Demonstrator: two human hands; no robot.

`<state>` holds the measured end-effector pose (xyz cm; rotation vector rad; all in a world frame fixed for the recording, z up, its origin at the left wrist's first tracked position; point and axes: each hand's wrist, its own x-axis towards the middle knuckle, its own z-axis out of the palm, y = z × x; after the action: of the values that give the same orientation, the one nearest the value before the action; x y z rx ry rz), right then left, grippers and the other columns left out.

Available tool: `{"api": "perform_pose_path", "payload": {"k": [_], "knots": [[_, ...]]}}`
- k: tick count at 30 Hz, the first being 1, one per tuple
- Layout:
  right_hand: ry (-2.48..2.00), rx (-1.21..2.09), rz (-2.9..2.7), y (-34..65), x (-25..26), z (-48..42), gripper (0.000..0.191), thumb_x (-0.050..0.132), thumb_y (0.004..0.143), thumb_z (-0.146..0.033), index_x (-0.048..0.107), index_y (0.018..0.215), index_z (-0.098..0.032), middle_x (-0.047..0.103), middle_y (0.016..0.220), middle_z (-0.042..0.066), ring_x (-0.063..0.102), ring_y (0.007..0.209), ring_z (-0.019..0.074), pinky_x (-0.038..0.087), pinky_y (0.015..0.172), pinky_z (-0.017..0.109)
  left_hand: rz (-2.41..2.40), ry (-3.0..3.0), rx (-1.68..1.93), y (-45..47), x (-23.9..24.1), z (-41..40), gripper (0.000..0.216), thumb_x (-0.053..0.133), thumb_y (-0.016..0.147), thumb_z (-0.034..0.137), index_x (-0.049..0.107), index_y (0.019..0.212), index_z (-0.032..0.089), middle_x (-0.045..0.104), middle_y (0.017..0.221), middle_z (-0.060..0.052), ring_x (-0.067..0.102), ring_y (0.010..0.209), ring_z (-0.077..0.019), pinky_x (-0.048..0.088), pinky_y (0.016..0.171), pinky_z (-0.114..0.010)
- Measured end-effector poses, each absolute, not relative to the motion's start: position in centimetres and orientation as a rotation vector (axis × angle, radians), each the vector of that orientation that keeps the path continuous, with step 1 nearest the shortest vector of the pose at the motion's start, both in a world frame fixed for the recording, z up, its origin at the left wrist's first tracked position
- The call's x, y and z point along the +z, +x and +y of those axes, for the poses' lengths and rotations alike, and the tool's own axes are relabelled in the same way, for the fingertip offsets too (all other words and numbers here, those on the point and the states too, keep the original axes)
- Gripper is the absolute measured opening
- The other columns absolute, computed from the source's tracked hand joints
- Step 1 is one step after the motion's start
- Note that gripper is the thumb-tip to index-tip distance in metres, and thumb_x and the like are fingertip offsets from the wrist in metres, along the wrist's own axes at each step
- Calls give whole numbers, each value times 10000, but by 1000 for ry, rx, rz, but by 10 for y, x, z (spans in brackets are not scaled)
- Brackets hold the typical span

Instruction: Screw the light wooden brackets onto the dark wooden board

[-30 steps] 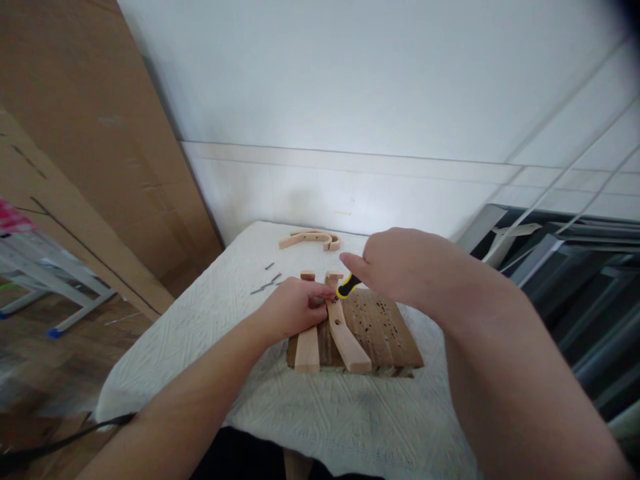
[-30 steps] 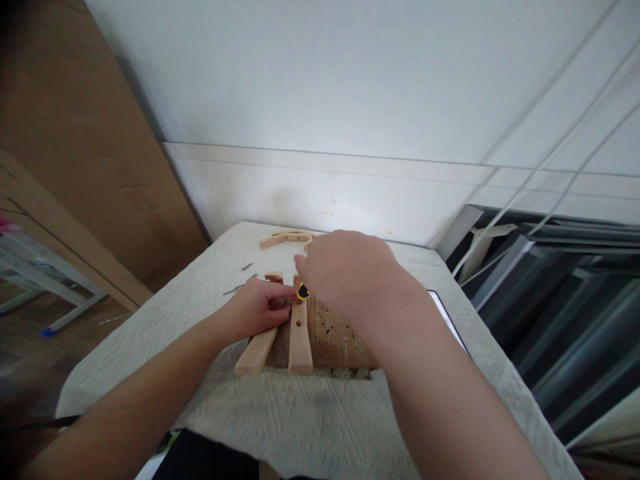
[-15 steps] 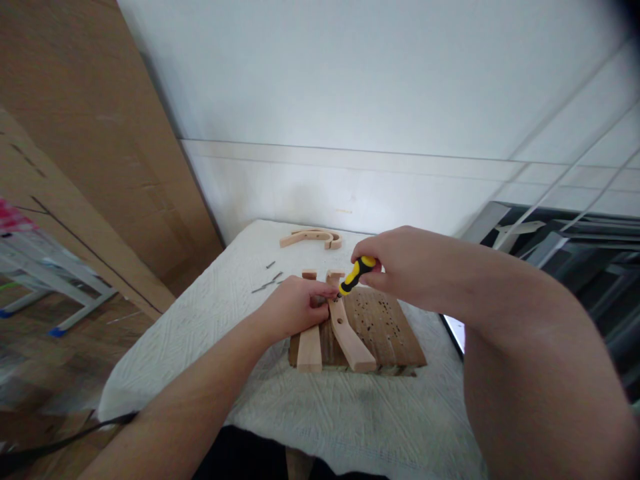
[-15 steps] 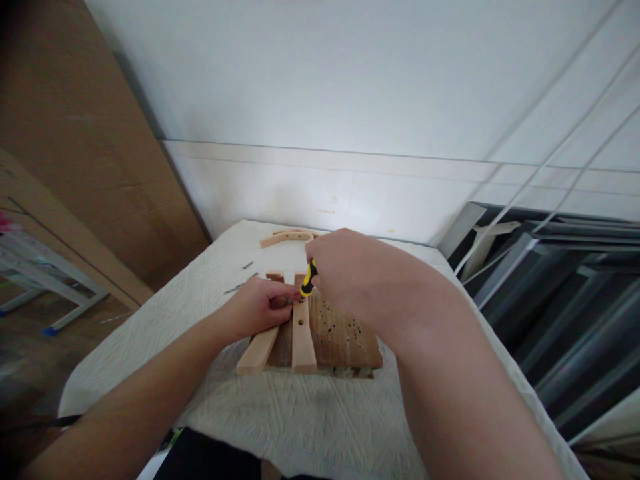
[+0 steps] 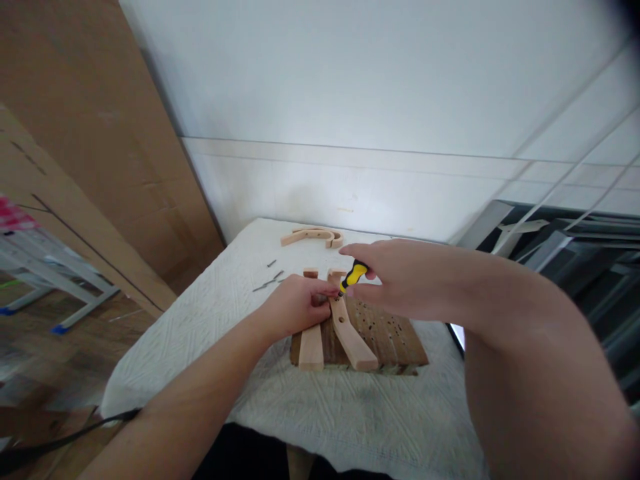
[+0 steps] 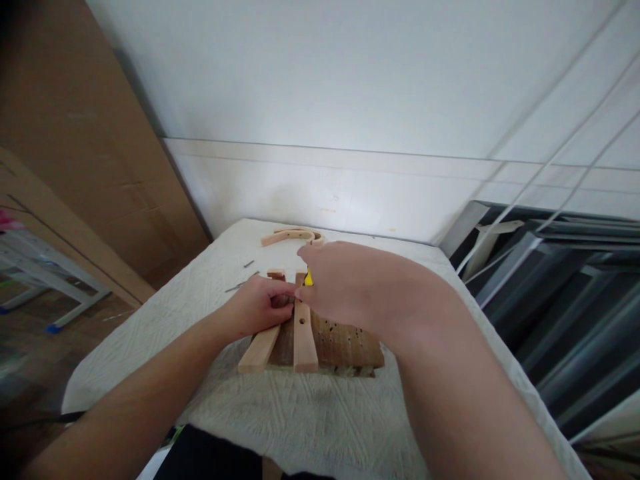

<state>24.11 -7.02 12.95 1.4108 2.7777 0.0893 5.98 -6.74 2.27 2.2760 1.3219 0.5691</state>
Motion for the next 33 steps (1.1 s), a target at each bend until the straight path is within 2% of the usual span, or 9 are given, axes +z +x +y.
{"api": "perform_pose_path", "payload": {"k": [3, 7, 9, 12, 17, 21, 25, 30, 33], "knots": [[1316, 40, 2741, 240, 131, -71, 304, 442, 868, -338, 703, 913, -189, 708, 810, 79, 625, 661, 169, 398, 586, 269, 1347, 2276, 571, 60, 23, -67, 337, 550, 753, 165, 718, 1039, 226, 580, 571, 39, 425, 495, -72, 303, 520, -198], [1566, 168, 2648, 228, 133, -70, 532, 297, 920, -482, 719, 821, -174, 666, 629, 103, 622, 622, 206, 382, 554, 297, 1322, 2313, 595, 60, 23, -67, 318, 563, 742, 169, 725, 1009, 230, 571, 574, 41, 433, 508, -74, 311, 537, -198], [1679, 230, 2632, 224, 132, -70, 552, 275, 927, -492, 718, 842, -175, 669, 639, 112, 636, 669, 220, 391, 571, 300, 1328, 2306, 598, 60, 22, -67, 322, 566, 738, 159, 725, 1010, 226, 570, 575, 40, 427, 505, -72, 303, 533, -196], [1707, 262, 2637, 227, 132, -68, 451, 384, 894, -489, 704, 856, -174, 682, 704, 104, 634, 691, 212, 388, 574, 286, 1319, 2288, 609, 60, 21, -67, 343, 558, 745, 155, 718, 1038, 234, 598, 606, 34, 437, 510, -70, 301, 530, -194], [1509, 115, 2741, 242, 135, -65, 290, 481, 852, -399, 684, 931, -208, 679, 737, 45, 583, 597, 152, 350, 549, 261, 1328, 2292, 613, 60, 21, -67, 323, 564, 738, 160, 727, 1007, 232, 602, 588, 38, 428, 481, -65, 286, 506, -193], [1551, 183, 2648, 237, 139, -68, 362, 432, 874, -419, 703, 819, -185, 668, 695, 82, 591, 612, 180, 342, 535, 278, 1332, 2287, 595, 61, 24, -67, 346, 558, 740, 162, 719, 1037, 234, 550, 531, 50, 400, 462, -64, 287, 500, -190], [1747, 331, 2589, 221, 138, -71, 394, 382, 900, -386, 708, 854, -169, 685, 770, 129, 627, 702, 229, 353, 543, 296, 1338, 2295, 603, 61, 24, -67, 300, 565, 735, 172, 731, 978, 226, 525, 518, 52, 393, 460, -62, 275, 489, -190], [1555, 291, 2726, 227, 133, -68, 358, 377, 919, -328, 701, 886, -181, 702, 830, 97, 623, 711, 185, 373, 602, 284, 1300, 2263, 612, 60, 23, -67, 331, 543, 731, 150, 723, 997, 232, 520, 516, 59, 385, 456, -57, 277, 487, -184], [1436, 194, 2793, 240, 131, -64, 324, 402, 911, -333, 694, 857, -201, 690, 759, 48, 586, 619, 144, 352, 574, 266, 1266, 2247, 575, 59, 25, -68, 339, 544, 734, 167, 714, 1020, 234, 518, 519, 62, 387, 454, -57, 275, 483, -182]]}}
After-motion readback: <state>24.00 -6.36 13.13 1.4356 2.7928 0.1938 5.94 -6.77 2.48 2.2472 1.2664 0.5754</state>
